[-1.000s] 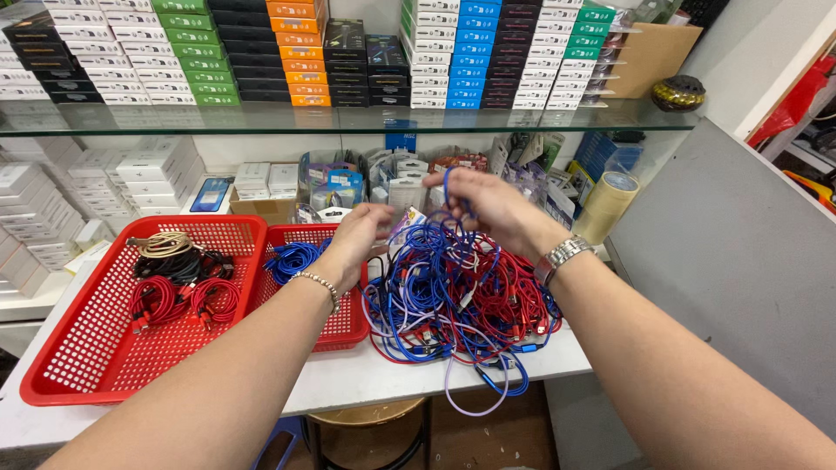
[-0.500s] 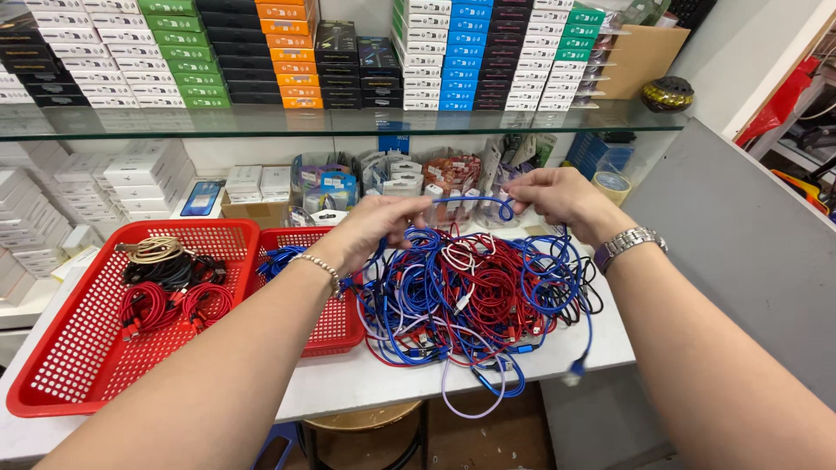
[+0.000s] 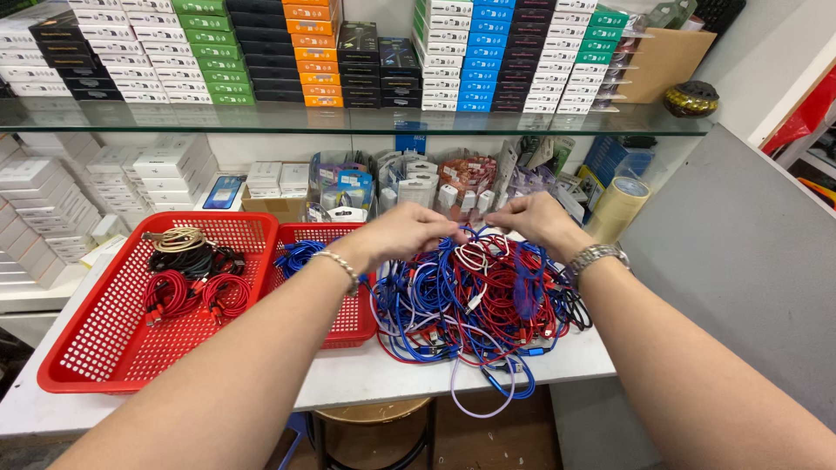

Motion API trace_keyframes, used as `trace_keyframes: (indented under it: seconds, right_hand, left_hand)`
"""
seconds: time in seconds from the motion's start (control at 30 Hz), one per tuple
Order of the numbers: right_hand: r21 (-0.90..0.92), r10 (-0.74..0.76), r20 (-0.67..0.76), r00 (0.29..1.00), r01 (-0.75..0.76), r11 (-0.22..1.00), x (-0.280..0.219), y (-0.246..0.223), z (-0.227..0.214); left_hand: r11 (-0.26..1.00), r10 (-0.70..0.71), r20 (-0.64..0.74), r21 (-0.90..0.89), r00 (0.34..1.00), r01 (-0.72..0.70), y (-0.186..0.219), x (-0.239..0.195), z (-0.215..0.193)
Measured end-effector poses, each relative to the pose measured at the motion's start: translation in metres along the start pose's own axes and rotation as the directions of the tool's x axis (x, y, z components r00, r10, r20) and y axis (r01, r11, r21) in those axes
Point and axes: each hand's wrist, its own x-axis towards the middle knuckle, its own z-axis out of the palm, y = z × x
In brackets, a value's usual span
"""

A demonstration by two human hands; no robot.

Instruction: The person untangles and coils various colored USB cables from a large pile on a table. They separate the cables by color and place the coiled bundles into two red plastic baskets. The process involves handling red, blue, white, and black cables.

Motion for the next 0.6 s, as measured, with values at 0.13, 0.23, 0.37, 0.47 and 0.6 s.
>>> trace_keyframes:
  seconds: [0.13, 0.23, 0.37, 0.47, 0.6]
  right_hand:
    - [0.104, 0.082, 0.170, 0.982, -0.101, 0.989, -0.014, 0.018, -0.003]
    - [0.452, -0.069, 0.622, 0.780, -0.285, 0.846, -0.036, 0.027, -0.002]
    - [0.490, -0.053, 0.707, 0.705, -0.434, 0.756, -0.061, 0.040, -0.013]
    - [0.541, -0.051, 0.679, 0.732, -0.453, 0.708, -0.064, 0.046, -0.017]
    - [0.601, -0.007, 0.548, 0.836, -0.388, 0.699, -0.049, 0.036, 0.001]
  left_hand:
    - [0.950, -0.103, -0.086, -0.304, 0.991, 0.072, -0.023, -0.013, -0.030]
    - [0.899, -0.174, -0.198, -0.431, 0.965, 0.074, -0.045, -0.007, -0.044]
    - [0.743, -0.324, -0.402, -0.668, 0.856, -0.033, -0.072, 0.006, -0.061]
    - [0.585, -0.490, -0.531, -0.788, 0.691, -0.191, -0.078, 0.014, -0.058]
    - [0.549, -0.389, -0.363, -0.830, 0.847, -0.104, -0.054, 0.009, -0.035]
